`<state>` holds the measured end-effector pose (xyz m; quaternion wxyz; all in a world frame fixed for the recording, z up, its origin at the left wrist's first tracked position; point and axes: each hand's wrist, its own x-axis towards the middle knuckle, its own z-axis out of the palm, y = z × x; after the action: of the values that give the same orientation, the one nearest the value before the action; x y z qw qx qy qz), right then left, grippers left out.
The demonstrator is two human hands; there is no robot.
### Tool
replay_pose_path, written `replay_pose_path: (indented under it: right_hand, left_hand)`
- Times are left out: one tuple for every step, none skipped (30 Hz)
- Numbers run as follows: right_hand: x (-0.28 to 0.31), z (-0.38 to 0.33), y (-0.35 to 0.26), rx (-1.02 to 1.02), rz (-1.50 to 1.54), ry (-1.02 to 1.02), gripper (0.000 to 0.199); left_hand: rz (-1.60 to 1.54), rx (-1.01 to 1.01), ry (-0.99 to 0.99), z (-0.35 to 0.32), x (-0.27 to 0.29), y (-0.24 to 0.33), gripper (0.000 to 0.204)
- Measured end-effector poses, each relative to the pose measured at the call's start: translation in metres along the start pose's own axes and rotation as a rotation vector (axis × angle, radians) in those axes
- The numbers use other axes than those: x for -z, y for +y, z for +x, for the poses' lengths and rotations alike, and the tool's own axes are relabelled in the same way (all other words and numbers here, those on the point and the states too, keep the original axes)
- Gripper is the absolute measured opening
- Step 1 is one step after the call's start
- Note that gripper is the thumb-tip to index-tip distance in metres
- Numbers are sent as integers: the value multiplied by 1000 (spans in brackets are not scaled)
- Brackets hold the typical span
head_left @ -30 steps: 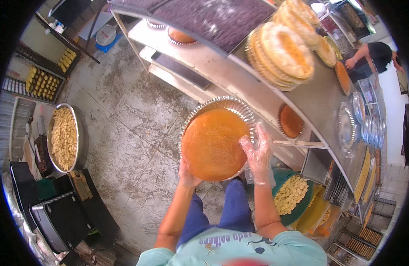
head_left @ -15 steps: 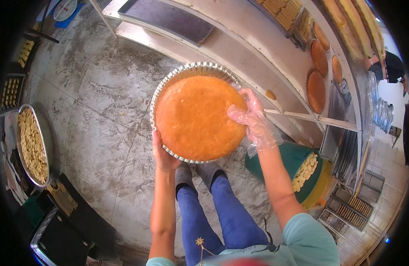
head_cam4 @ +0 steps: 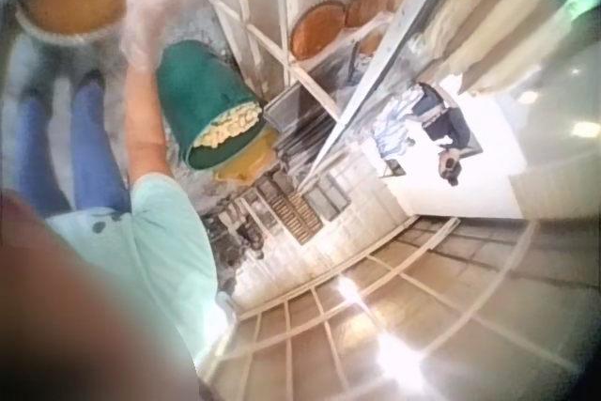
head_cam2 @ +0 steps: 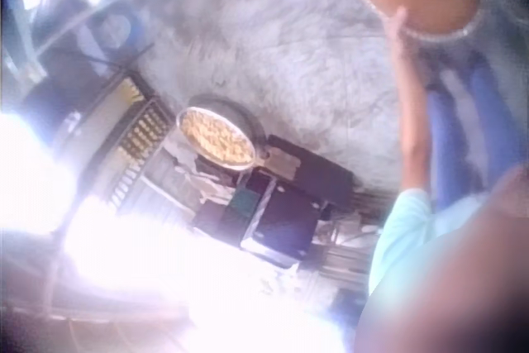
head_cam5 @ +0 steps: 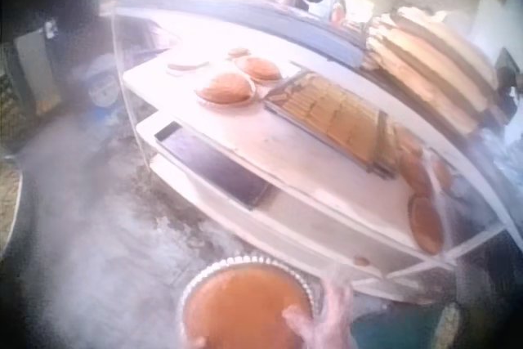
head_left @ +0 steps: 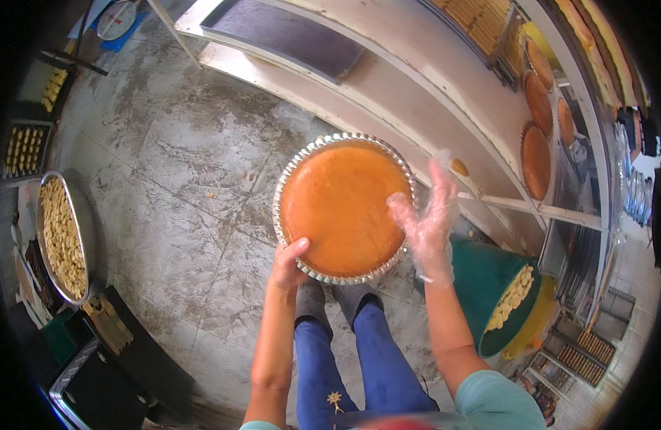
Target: The person assembles pies by scooping an orange filling into foil pie tins, placing them on a metal table, and arranging them on a shelf. The person also handles a large plastic bin of yellow rectangular pieces and moves it to the table.
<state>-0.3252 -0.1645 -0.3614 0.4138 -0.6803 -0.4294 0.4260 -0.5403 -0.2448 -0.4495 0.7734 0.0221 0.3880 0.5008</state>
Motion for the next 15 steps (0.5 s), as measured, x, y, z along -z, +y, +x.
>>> replay_pose_path:
  right_hand:
    - [5, 1, 6, 42, -29, 50, 60]
    - [8, 1, 14, 107, -44, 91, 60]
    - [14, 1, 22, -91, 254, 27, 61]
    - [16, 0, 32, -214, 428, -75, 67]
    - [17, 0, 44, -355, 615, -159, 73]
    - [17, 2, 57, -514, 778, -195, 80]
    - [16, 1, 71, -606, 806, -199, 69]
    - [12, 2, 85, -596, 789, -218, 61]
    - [8, 6, 99, -616, 736, -180, 53]
    - [5, 13, 112, -605, 721, -174, 45]
    - [-8, 29, 129, -590, 717, -156, 44]
    - [-12, 42, 140, -527, 730, -195, 47]
    - [-18, 54, 151, -488, 740, -200, 50]
    - [-23, 67, 160, -462, 739, -188, 53]
    - [-23, 80, 166, -454, 739, -229, 59]
  left_hand:
    - [-37, -19, 0, 2, -1, 1, 67]
    - [-45, -11, 22, 2, -1, 2, 68]
    - [-52, -5, 46, 3, 0, 3, 68]
    - [-60, 23, 95, 5, 1, 4, 69]
    - [-26, 58, 157, 8, 3, 5, 69]
    - [20, 0, 84, 13, 4, 5, 68]
    - [79, -20, 67, 21, 5, 6, 66]
    - [104, -59, 19, 30, 6, 6, 65]
    - [169, -108, -26, 41, 5, 5, 59]
    - [262, -85, 8, 56, 4, 4, 58]
    - [326, -109, -13, 74, 4, 6, 57]
    - [376, -143, -32, 94, 2, 8, 56]
    - [438, -177, -108, 112, 1, 10, 56]
    - [498, -206, -166, 130, -1, 14, 57]
    - [576, -201, -185, 146, -3, 16, 58]
